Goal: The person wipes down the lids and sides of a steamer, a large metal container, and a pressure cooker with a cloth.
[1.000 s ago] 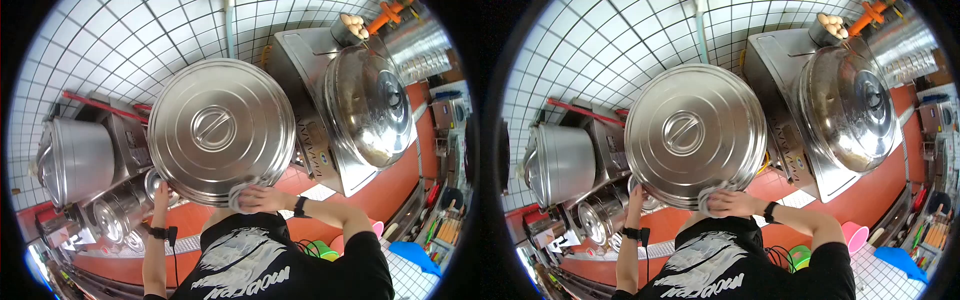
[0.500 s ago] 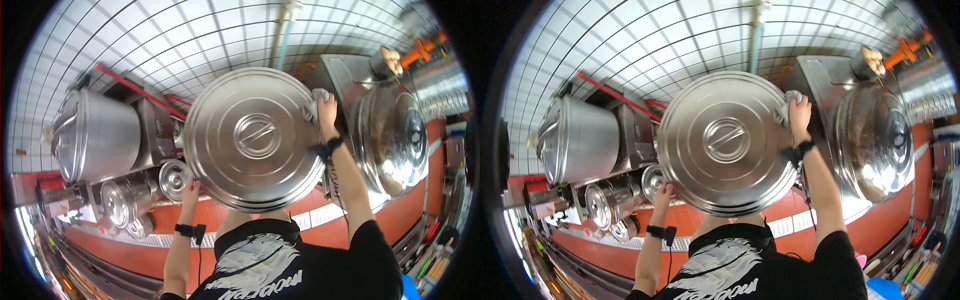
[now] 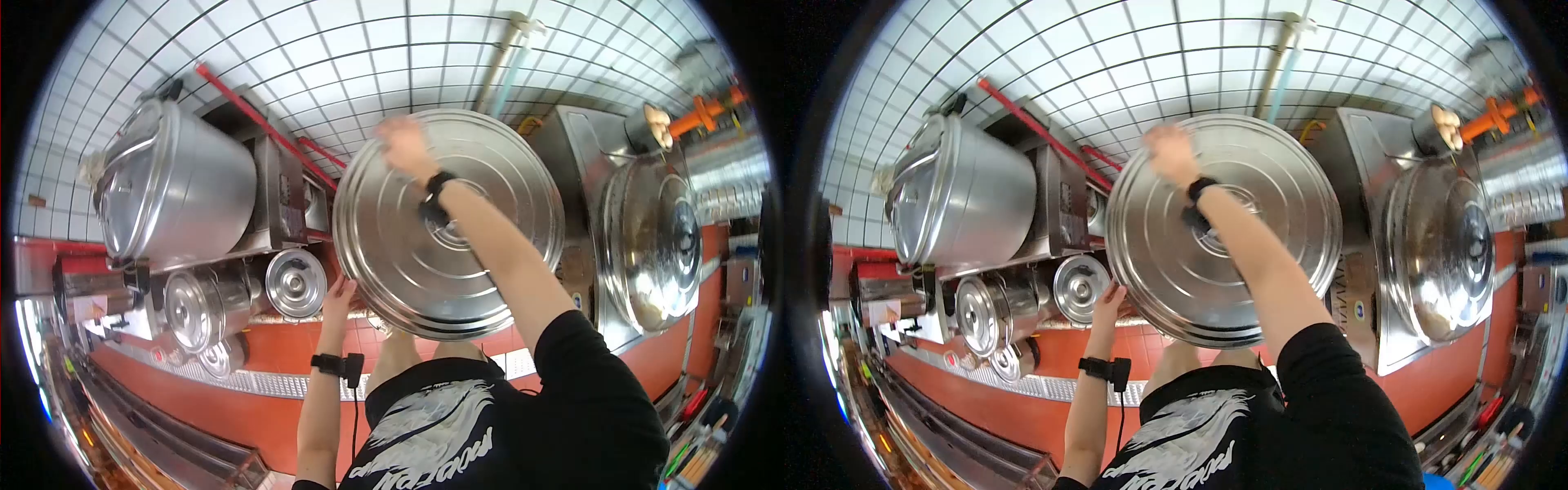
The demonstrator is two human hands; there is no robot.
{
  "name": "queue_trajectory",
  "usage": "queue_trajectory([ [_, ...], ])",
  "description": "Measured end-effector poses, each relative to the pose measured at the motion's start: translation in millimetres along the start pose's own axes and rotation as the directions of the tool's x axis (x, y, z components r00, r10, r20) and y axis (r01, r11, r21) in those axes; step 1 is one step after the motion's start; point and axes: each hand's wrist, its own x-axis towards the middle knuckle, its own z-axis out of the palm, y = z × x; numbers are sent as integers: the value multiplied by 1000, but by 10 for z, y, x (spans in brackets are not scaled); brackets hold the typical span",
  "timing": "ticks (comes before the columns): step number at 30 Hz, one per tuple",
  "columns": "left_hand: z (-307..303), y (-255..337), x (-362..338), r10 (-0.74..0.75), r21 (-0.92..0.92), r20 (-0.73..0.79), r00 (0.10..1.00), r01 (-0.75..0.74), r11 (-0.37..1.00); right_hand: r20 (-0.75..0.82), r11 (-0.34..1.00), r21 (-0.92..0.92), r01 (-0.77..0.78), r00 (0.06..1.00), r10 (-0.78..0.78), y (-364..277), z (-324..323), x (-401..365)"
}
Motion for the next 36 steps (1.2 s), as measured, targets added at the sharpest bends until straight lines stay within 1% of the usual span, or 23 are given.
queue_trajectory([
  [1,3,22,-52,-34,-143,60,998,42,989,-104,993,-18,114,988,-115,-330,-43,-154],
  [2,-99,-82,-30,-22,-187,109,994,42,981,-44,978,92,188,982,-184,-593,-100,-293],
  [3,-161,-78,-58,-65,-187,145,987,92,978,113,977,115,181,974,-194,-878,-187,-473],
  [4,-227,-84,-91,-78,-172,155,985,105,979,63,962,60,266,961,-270,-1124,-239,-770],
  [5,-278,-85,-104,-93,-161,162,982,119,980,231,948,102,302,920,-318,-1309,-257,-1006],
  [6,-336,-123,-58,-102,-151,171,980,128,980,251,928,100,358,894,-372,-1449,-303,-1308],
  [8,-462,-267,20,-143,-151,2,990,142,978,217,882,94,462,855,-471,-1649,-468,-1840],
  [9,-470,-238,6,-122,-138,8,993,122,983,159,859,82,506,844,-512,-1646,-635,-2099],
  [11,-454,-168,45,-69,-61,2,998,69,996,148,878,120,463,866,-477,-1507,-806,-2544],
  [13,-289,-10,115,-36,9,-32,999,36,999,134,939,175,295,938,-319,-1252,-1090,-2937],
  [15,-160,87,172,5,86,-50,999,0,996,155,991,43,124,979,-130,-934,-1437,-3154],
  [17,-99,80,289,109,321,-53,993,-87,943,4,995,-61,-85,996,85,-523,-1625,-3222],
  [18,-87,66,290,133,338,-10,991,-122,933,-54,975,-90,-201,979,197,-382,-1719,-3133],
  [19,-136,1,329,167,452,44,985,-168,876,-113,943,-113,-314,947,302,-239,-1803,-3001],
  [21,-245,-226,451,282,476,71,957,-281,834,-201,921,-162,-354,926,320,105,-1829,-2690],
  [23,-175,-122,346,235,421,57,970,-237,876,-331,903,-183,-389,889,316,444,-1702,-2299],
  [25,-72,11,240,180,375,24,983,-176,910,-355,872,-192,-450,860,366,682,-1562,-1825],
  [27,-68,-38,250,205,371,-3,979,-189,909,-309,841,-207,-500,849,429,748,-1381,-1365],
  [29,-46,-67,243,182,275,1,983,-175,945,-209,847,-274,-455,888,409,606,-1048,-1029],
  [31,-5,9,159,193,285,18,981,-190,940,-83,920,-292,-262,965,248,198,-682,-909],
  [32,-21,8,169,171,249,13,985,-169,954,48,953,-273,-134,987,152,-146,-705,-963],
  [35,-52,-37,202,175,198,37,984,-179,964,171,976,-205,72,985,-37,-946,-730,-1249],
  [36,-64,-48,211,194,230,38,980,-197,953,168,975,-214,56,986,-20,-996,-778,-1373],
])
